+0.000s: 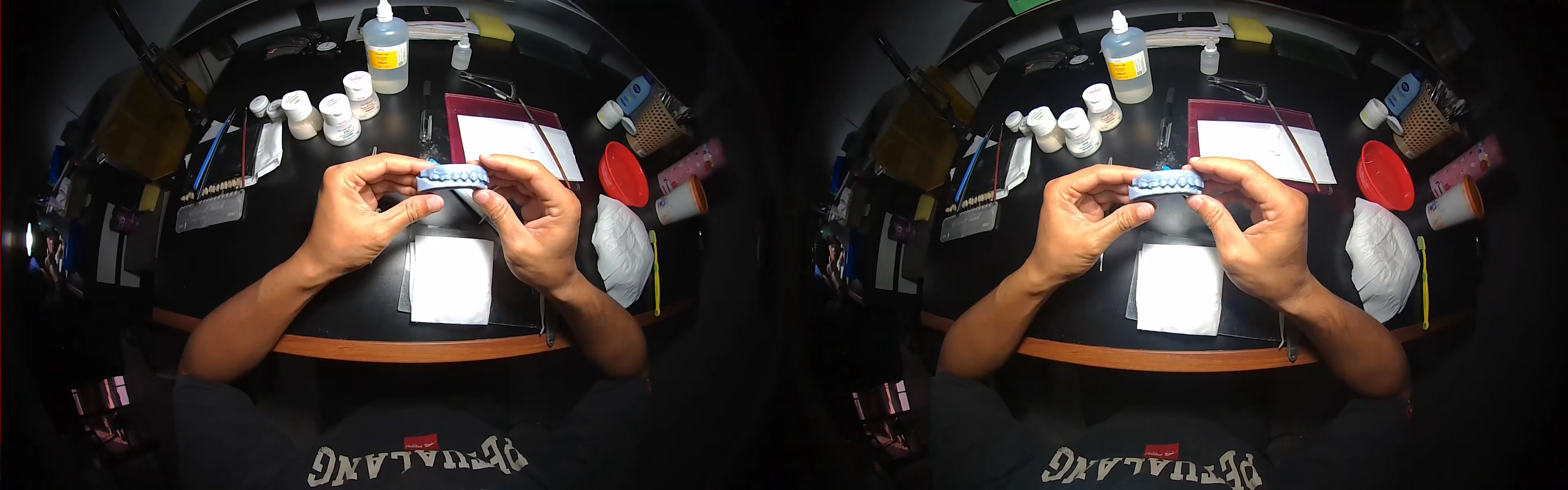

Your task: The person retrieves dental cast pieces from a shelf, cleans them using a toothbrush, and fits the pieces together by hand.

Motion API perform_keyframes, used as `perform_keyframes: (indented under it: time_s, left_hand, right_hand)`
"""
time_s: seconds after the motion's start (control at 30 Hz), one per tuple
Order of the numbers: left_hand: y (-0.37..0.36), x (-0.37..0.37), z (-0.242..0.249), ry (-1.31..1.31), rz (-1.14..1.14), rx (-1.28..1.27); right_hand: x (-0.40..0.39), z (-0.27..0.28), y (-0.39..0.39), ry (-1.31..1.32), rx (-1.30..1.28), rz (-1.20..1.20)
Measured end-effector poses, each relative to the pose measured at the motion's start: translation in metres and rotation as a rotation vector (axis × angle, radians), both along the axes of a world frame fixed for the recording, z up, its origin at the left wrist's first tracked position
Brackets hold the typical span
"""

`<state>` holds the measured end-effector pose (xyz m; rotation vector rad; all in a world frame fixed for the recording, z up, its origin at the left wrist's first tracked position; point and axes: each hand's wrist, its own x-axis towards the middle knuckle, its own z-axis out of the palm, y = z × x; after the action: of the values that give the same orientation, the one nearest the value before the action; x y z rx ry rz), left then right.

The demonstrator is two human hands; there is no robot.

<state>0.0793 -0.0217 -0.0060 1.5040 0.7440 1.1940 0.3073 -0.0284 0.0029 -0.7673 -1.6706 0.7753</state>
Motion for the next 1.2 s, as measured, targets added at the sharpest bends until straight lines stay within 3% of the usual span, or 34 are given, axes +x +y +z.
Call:
perform_keyframes:
  time_s: [0.27,0.47,0.57,0.67,0.8,1.1,1.2]
  left_hand:
    - [-0.005,-0.003,0.006,0.286,0.137,0.326]
    - [-0.004,-0.005,0.007,0.303,0.166,0.429]
    - [-0.003,-0.005,0.005,0.296,0.135,0.340]
    - [-0.005,0.004,0.005,0.001,0.087,0.022]
    - [-0.003,-0.002,0.008,-0.019,-0.035,-0.123]
    - [-0.005,-0.001,0.009,-0.091,-0.057,-0.158]
    - [-0.005,0.001,0.006,-0.075,-0.045,-0.072]
  right_hand:
    - [0.001,-0.006,0.003,-0.056,0.034,-0.001]
    - [-0.001,-0.004,0.001,-0.088,0.065,-0.034]
    - [0.000,-0.002,0.001,-0.137,0.089,-0.042]
    - [0.001,-0.001,0.001,-0.177,0.132,-0.051]
    - [0.000,0.000,0.002,-0.183,0.178,-0.055]
    - [-0.001,-0.002,0.002,-0.179,0.153,-0.056]
    - [0.002,0.004,0.001,-0.289,0.180,-0.027]
